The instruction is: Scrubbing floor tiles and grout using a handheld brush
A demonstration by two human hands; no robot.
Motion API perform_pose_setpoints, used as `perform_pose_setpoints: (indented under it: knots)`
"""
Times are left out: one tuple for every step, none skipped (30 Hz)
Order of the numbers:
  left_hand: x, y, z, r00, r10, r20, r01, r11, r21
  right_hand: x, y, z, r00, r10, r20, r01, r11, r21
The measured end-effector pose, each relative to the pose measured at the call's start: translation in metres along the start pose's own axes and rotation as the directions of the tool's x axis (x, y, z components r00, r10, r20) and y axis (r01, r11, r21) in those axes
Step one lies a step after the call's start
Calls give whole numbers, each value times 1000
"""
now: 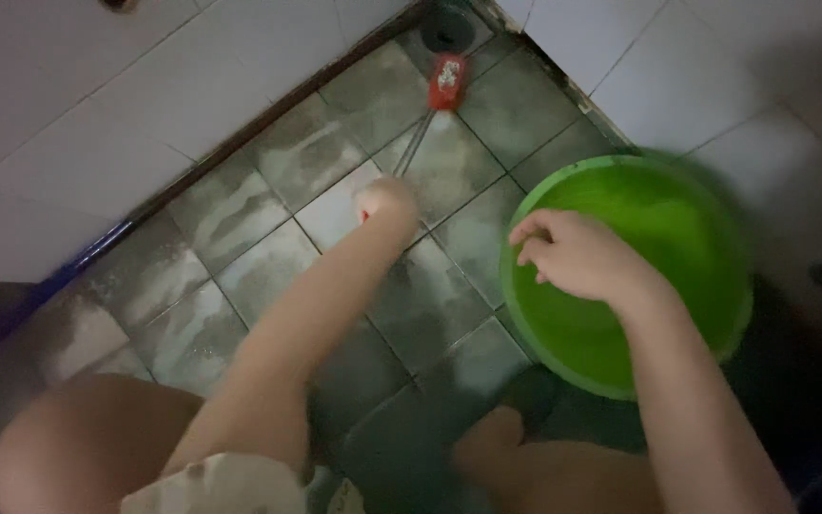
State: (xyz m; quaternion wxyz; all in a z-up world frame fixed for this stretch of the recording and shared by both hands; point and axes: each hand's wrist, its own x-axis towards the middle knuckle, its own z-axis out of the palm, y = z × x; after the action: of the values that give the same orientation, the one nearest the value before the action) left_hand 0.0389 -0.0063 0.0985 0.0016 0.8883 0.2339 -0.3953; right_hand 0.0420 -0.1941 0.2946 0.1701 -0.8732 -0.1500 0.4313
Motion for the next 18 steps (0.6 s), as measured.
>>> perform_pose_setpoints:
  knots:
    - [23, -1, 19, 994, -111, 18, 113, 981, -157, 0, 1, 0, 1000, -9, 4, 9, 1000, -4]
    - [46, -3, 37, 974, -219, 54, 225, 925, -305, 0, 2, 0, 1000, -20, 9, 20, 1000, -6]
    - [8, -10, 23, 974, -222, 53, 228, 925, -304, -4, -2, -2, 1000, -23, 10, 23, 1000, -6]
    - [-30, -17, 11, 987, -159, 24, 161, 968, -191, -7, -7, -3, 1000, -14, 8, 14, 1000, -5]
    - [-67, -24, -2, 996, -92, 3, 91, 993, -72, -10, -11, -4, 1000, -6, 6, 6, 1000, -4]
    - [-65, -29, 2, 996, -95, 3, 95, 993, -71, -10, -11, -4, 1000, -8, 8, 8, 1000, -3]
    - [-63, -35, 6, 996, -86, -34, 85, 995, -53, -9, -10, -4, 1000, -14, 6, 14, 1000, -9]
    - [-60, -40, 9, 994, -76, -74, 73, 997, -33, -8, -9, -4, 1000, -19, 1, 19, 1000, -14]
    - [-33, -36, 12, 994, -77, -76, 74, 997, -32, -3, -6, -1, 1000, -21, -1, 21, 1000, -13]
    - [-6, -31, 15, 997, -81, -20, 81, 997, -7, 2, -1, 2, 999, -37, 0, 37, 999, 0]
    - [22, -24, 18, 996, -86, 37, 86, 996, 18, 8, 4, 4, 999, -53, 1, 53, 999, 12]
    - [25, -19, 12, 996, -84, 36, 83, 996, 20, 3, 1, 1, 999, -51, 0, 51, 999, 14]
    - [27, -13, 6, 993, -112, 26, 114, 991, -66, -3, -3, -2, 1000, -23, 3, 23, 1000, 11]
    - [30, -7, 0, 990, -138, 19, 140, 979, -149, -9, -6, -4, 1000, 7, 4, -7, 1000, 12]
    - [7, -9, -9, 991, -133, 17, 134, 980, -145, -4, -3, -1, 1000, 12, 1, -12, 1000, 16]
    - [-17, -7, -20, 996, -91, 1, 90, 978, -187, 0, 1, -1, 1000, -17, -5, 17, 1000, -6]
    - [-42, -6, -31, 999, -51, -17, 45, 973, -228, 3, 5, 0, 999, -46, -11, 46, 999, -28]
    - [-27, 2, -22, 999, -46, -29, 38, 971, -235, 4, 6, -2, 999, -47, -23, 46, 998, -35]
